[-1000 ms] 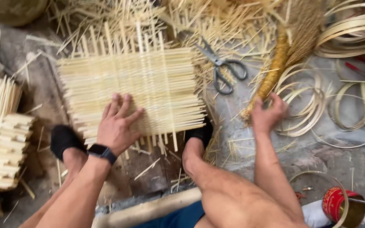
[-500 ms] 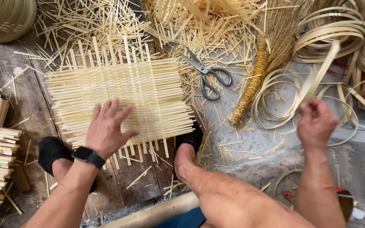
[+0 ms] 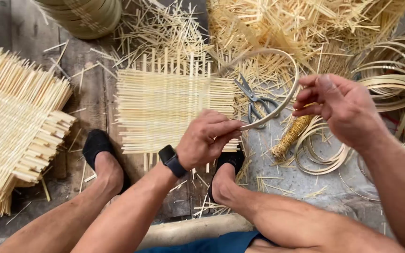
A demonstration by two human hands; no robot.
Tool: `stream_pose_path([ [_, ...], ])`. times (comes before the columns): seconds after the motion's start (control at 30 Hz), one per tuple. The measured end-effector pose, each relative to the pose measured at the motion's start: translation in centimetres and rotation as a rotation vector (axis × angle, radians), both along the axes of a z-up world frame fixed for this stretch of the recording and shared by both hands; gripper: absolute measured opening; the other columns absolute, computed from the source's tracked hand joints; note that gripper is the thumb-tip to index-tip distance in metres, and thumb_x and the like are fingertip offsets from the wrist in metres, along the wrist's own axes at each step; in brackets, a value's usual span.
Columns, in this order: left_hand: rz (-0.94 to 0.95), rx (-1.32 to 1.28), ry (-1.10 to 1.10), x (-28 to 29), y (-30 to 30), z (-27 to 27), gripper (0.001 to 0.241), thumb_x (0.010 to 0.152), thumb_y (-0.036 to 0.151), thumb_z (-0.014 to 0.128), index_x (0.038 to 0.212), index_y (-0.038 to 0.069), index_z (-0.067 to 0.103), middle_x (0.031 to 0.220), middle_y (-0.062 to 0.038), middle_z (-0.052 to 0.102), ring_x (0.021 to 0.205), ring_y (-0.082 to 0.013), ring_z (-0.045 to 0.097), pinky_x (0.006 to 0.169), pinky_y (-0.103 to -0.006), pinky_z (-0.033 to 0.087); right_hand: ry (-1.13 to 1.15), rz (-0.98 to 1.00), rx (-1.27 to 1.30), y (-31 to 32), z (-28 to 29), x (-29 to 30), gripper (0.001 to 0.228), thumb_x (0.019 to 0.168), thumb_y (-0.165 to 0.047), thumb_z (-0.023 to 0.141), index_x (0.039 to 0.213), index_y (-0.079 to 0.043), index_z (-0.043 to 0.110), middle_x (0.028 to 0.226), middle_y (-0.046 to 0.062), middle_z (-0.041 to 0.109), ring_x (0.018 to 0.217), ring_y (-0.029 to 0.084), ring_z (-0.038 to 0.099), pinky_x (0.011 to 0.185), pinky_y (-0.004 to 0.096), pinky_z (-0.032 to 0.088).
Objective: The person weaves a square bamboo strip mat over a round wooden mold, folds the protruding strip ends over, and presses a split bamboo rim ring around the edge to shape a basket. They trim excess strips with scissors, fit and adjust the rim, then place the finished basket onto a stack of completed baskets.
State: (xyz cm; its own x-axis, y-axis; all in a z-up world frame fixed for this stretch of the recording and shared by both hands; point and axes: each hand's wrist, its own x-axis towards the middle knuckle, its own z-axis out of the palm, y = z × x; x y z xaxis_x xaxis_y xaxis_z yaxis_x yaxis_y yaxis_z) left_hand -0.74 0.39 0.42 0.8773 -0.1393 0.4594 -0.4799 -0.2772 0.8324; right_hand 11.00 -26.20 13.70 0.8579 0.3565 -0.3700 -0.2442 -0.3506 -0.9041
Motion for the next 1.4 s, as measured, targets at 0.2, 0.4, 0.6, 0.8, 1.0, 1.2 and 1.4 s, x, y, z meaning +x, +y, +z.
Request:
stream_pose_path([
  [0.2, 0.057, 0.671, -0.243, -0.7, 0.8, -0.6, 0.033, 0.089, 0.006, 0.067, 0.120, 0.016, 0.072, 0.088, 0.000, 0.064, 0.090, -0.0192, 0.056, 0.089, -0.0357, 0.046, 0.065, -0.143, -0.077, 5.8, 1.4, 1.0, 0.045, 0.102, -0.037, 0.042, 0.120, 0.001, 0.058, 0.101, 0.007, 0.066, 0.093, 0.023, 0.067, 0.081, 0.042, 0.062],
  [0.4, 0.361, 0.464, -0.584, -0.9, 3.1, 1.5, 0.062, 0.086, 0.061, 0.054, 0.128, 0.016, 0.058, 0.128, -0.011, 0.065, 0.125, -0.0298, 0.051, 0.112, -0.0480, 0.036, 0.189, -0.104, 0.445, 4.0, -5.0, 2.6, 0.039, 0.119, -0.039, 0.046, 0.097, -0.008, 0.055, 0.077, -0.002, 0.037, 0.065, 0.010, 0.038, 0.054, 0.024, 0.037],
  [0.6, 0.317, -1.257, 0.812, 0.9, 7.2, -0.7, 0.066, 0.089, 0.055, 0.056, 0.127, 0.002, 0.064, 0.097, -0.010, 0.076, 0.084, -0.0188, 0.071, 0.070, -0.0315, 0.062, 0.144, -0.154, 0.425, 6.8, -6.7, 2.6, 0.038, 0.115, -0.040, 0.049, 0.092, -0.010, 0.055, 0.077, -0.002, 0.039, 0.064, 0.010, 0.038, 0.051, 0.023, 0.035],
  [0.8, 0.310, -1.509, 0.655, 0.5, 7.8, -2.9, 0.037, 0.097, 0.039, 0.069, 0.109, 0.004, 0.067, 0.060, 0.007, 0.051, 0.049, -0.0045, 0.039, 0.044, -0.0194, 0.032, 0.210, -0.254, 0.480, 9.2, -9.3, 0.1, 0.044, 0.110, -0.046, 0.058, 0.088, -0.008, 0.057, 0.071, -0.001, 0.042, 0.060, 0.012, 0.043, 0.048, 0.026, 0.039],
  [1.0, 0.307, -1.753, 0.632, 0.4, 7.8, -5.4, 0.034, 0.098, 0.042, 0.066, 0.100, 0.008, 0.063, 0.061, 0.006, 0.053, 0.050, -0.0052, 0.043, 0.045, -0.0196, 0.035, -0.511, -0.330, -0.224, 11.1, -10.2, -1.9, 0.044, 0.107, -0.049, 0.051, 0.121, -0.010, 0.064, 0.084, -0.001, 0.052, 0.068, 0.016, 0.045, 0.054, 0.029, 0.038],
  [1.2, 0.345, -1.994, 0.516, 1.1, 6.7, -1.1, 0.030, 0.101, 0.036, 0.054, 0.094, 0.007, 0.058, 0.076, -0.003, 0.053, 0.068, -0.0145, 0.048, 0.064, -0.0291, 0.047, -1.213, 0.568, -0.293, 16.6, -10.3, -8.1, 0.052, 0.082, -0.030, 0.084, 0.122, -0.004, 0.063, 0.093, 0.009, 0.066, 0.088, 0.023, 0.065, 0.080, 0.038, 0.058],
  [1.4, 1.069, -0.048, 0.168, 0.9, 10.8, -4.1, 0.052, 0.099, 0.050, 0.066, 0.075, 0.008, 0.046, 0.076, -0.004, 0.046, 0.065, -0.0142, 0.040, 0.060, -0.0301, 0.040, -1.231, 0.466, -0.187, 15.5, -5.9, -6.1, 0.019, 0.094, -0.009, 0.078, 0.112, -0.002, 0.075, 0.095, 0.006, 0.066, 0.076, 0.013, 0.063, 0.060, 0.023, 0.054],
])
